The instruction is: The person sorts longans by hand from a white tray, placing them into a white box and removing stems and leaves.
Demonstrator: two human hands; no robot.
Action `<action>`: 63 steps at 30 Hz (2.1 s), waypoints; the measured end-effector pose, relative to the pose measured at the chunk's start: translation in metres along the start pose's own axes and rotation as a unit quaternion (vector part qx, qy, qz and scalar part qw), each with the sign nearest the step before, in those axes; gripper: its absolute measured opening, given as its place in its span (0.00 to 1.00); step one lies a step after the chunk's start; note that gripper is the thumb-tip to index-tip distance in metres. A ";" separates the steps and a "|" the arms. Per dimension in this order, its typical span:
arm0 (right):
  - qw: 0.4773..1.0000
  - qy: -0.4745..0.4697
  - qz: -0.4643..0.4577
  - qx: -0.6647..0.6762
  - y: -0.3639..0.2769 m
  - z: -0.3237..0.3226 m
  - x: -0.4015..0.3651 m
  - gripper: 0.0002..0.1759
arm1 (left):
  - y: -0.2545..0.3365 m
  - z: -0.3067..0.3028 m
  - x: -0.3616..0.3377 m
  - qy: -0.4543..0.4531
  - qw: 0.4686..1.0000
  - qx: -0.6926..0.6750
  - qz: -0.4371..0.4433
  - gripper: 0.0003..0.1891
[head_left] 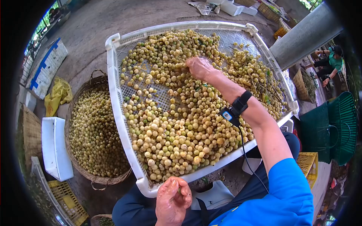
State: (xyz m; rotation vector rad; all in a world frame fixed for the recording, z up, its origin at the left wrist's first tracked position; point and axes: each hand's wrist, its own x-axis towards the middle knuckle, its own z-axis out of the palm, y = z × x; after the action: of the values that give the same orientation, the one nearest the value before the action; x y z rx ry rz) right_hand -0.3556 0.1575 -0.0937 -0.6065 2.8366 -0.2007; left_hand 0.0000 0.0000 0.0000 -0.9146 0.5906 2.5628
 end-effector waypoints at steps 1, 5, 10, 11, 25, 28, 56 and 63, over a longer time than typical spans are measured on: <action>0.999 0.032 -0.028 -0.010 -0.005 0.000 -0.005 0.09 | 0.001 0.002 0.000 0.009 1.000 0.007 0.008 0.11; 0.994 0.082 -0.063 0.029 0.002 0.006 -0.002 0.09 | -0.003 0.007 0.000 0.025 1.000 0.007 0.006 0.11; 0.997 0.054 -0.040 0.024 0.009 0.002 0.014 0.09 | -0.002 0.003 0.004 0.025 1.000 0.000 -0.003 0.10; 0.998 0.047 -0.029 0.007 0.012 0.001 0.015 0.09 | -0.002 0.003 0.004 0.024 1.000 -0.002 -0.001 0.10; 0.864 -0.109 -0.113 0.478 -0.018 -0.070 -0.156 0.10 | -0.002 -0.005 -0.010 -0.019 0.999 -0.009 0.043 0.10; 0.713 -0.372 -0.177 0.567 -0.059 -0.069 -0.241 0.12 | -0.002 -0.008 -0.014 -0.030 0.998 -0.012 0.045 0.10; 0.973 0.010 0.048 0.228 0.028 -0.025 -0.113 0.17 | -0.006 -0.002 -0.004 0.008 0.999 -0.014 0.034 0.10; 0.987 -0.033 0.013 0.155 0.008 -0.017 -0.094 0.17 | -0.008 -0.002 -0.001 0.000 0.999 0.000 0.032 0.10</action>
State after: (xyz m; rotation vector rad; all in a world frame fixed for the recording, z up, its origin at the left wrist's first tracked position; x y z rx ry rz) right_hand -0.2794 0.2059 -0.0600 -0.4968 2.6702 -0.5932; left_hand 0.0048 0.0054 -0.0030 -0.9086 0.6300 2.6198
